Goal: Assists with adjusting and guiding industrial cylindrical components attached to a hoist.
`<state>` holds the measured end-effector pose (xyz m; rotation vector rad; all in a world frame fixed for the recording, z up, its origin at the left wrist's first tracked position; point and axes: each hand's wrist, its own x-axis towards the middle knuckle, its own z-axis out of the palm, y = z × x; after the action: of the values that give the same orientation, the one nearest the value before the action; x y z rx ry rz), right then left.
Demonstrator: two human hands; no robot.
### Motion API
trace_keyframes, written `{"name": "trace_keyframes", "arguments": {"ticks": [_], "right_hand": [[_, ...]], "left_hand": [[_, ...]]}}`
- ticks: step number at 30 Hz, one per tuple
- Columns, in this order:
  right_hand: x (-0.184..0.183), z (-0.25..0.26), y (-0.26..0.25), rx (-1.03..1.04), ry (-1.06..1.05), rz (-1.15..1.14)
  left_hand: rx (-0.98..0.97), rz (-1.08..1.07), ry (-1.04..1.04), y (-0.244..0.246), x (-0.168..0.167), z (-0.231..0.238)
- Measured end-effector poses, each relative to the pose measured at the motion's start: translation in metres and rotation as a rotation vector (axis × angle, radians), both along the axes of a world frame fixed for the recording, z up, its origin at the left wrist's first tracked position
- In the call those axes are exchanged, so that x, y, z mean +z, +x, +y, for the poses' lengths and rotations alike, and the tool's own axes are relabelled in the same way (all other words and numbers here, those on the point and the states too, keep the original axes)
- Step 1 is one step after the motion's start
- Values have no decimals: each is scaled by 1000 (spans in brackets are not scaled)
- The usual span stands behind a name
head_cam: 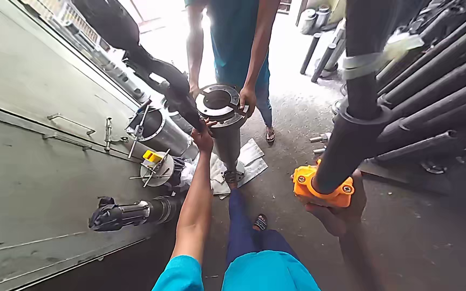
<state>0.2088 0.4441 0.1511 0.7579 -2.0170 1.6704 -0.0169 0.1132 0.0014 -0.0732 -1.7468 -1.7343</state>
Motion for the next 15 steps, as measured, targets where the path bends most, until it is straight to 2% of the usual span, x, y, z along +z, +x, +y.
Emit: {"name": "trace_keyframes", "arguments": {"ticks": [9,10,11,12,13,15], "right_hand": [[9,11,-2,-95,83,65],[9,13,-3,-120,97,77],[10,15,-3,-142,101,89],[9,17,-2,-158,90,94],[10,18,-3,-173,72,106],[14,21,-2,-215,62,116]], "left_hand": [[7,10,52,-16,13,36],[29,-15,65,-14,26,43],[60,-115,74,-4,53,55],[80,-454,77,16,106,69],[105,-546,83,23,138,81],[112,-454,102,26,154,95]]}}
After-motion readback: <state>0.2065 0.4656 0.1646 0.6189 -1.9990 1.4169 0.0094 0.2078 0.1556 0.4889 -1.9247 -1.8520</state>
